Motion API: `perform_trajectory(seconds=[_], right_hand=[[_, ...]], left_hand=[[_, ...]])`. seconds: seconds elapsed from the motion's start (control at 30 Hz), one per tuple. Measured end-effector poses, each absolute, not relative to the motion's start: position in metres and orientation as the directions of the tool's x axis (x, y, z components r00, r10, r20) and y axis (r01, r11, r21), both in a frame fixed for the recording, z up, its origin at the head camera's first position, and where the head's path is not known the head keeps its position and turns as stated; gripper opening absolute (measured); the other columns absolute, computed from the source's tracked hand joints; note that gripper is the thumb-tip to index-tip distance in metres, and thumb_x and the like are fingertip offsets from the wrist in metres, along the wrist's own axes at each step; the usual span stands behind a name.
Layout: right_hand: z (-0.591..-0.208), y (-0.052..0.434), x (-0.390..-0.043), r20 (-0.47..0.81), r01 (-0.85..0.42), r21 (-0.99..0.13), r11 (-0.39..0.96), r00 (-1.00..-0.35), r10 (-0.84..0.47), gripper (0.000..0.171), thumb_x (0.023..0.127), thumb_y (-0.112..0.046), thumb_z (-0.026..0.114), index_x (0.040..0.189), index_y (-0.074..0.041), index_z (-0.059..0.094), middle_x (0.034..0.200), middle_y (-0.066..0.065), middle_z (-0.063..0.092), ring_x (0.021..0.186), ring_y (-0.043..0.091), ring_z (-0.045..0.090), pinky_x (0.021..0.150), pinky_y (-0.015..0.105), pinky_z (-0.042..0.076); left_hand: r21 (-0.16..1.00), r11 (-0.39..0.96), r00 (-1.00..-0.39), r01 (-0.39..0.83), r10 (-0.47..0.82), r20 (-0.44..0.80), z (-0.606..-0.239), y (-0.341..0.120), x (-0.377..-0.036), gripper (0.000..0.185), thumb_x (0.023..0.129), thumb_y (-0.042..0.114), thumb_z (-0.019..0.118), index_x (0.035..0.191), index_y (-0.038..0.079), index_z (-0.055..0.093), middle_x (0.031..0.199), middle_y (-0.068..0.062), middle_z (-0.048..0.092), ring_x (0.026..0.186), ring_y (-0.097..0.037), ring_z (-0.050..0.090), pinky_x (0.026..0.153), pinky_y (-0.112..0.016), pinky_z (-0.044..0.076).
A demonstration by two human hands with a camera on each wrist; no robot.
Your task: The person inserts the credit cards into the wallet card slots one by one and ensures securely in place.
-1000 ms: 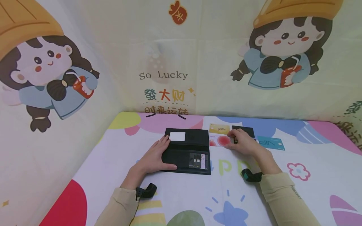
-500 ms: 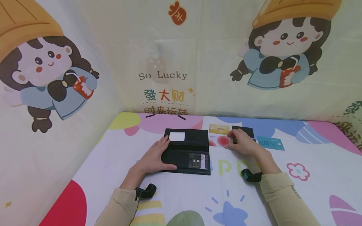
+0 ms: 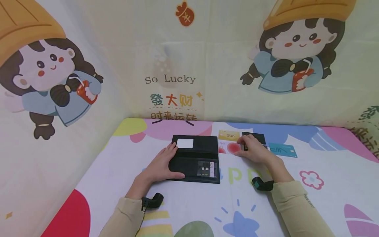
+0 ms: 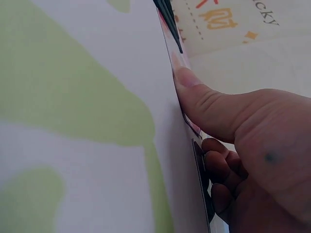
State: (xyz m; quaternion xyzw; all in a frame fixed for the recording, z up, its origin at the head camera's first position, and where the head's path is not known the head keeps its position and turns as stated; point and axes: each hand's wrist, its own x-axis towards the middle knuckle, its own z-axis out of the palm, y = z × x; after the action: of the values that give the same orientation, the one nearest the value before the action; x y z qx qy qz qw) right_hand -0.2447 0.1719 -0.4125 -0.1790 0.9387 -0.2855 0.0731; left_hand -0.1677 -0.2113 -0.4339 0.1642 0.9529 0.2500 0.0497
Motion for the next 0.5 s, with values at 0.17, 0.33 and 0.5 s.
perform_trajectory(seconds=[0.17, 0.33, 0.5], right_hand=[[-0.413, 0.1712, -0.2438, -0.033, -0.286, -0.566, 0.773, -0.929, -0.368, 0.049, 0.09, -0.024, 0.078, 0.124, 0.002, 0.055, 0.131, 0.027, 0.042, 0.115, 0.041, 0.044, 0.104, 0.06, 0.042], [-0.4138, 0.171, -0.2427, -0.019, -0.289, -0.579, 0.762, -0.93, -0.366, 0.048, 0.09, -0.022, 0.078, 0.124, 0.003, 0.054, 0.135, 0.028, 0.04, 0.116, 0.043, 0.044, 0.106, 0.061, 0.04], [-0.4144, 0.1715, -0.2422, 0.006, -0.305, -0.593, 0.745, -0.927, -0.375, 0.047, 0.091, -0.018, 0.078, 0.125, 0.003, 0.053, 0.135, 0.026, 0.041, 0.11, 0.039, 0.047, 0.102, 0.057, 0.043]], left_hand=[[0.491, 0.824, -0.942, 0.285, 0.336, -0.017, -0.4344, -0.2118, -0.1674, 0.121, 0.071, 0.069, 0.078, 0.16, 0.006, 0.027, 0.168, -0.005, 0.011, 0.154, -0.023, 0.006, 0.123, -0.047, 0.01], [0.488, 0.821, -0.94, 0.296, 0.342, -0.006, -0.4323, -0.2112, -0.1658, 0.12, 0.071, 0.069, 0.078, 0.159, 0.005, 0.028, 0.168, -0.006, 0.012, 0.154, -0.024, 0.007, 0.123, -0.048, 0.011], [0.484, 0.82, -0.937, 0.305, 0.349, -0.001, -0.431, -0.2114, -0.1654, 0.12, 0.071, 0.068, 0.078, 0.159, 0.004, 0.028, 0.168, -0.008, 0.013, 0.154, -0.025, 0.008, 0.123, -0.047, 0.01]])
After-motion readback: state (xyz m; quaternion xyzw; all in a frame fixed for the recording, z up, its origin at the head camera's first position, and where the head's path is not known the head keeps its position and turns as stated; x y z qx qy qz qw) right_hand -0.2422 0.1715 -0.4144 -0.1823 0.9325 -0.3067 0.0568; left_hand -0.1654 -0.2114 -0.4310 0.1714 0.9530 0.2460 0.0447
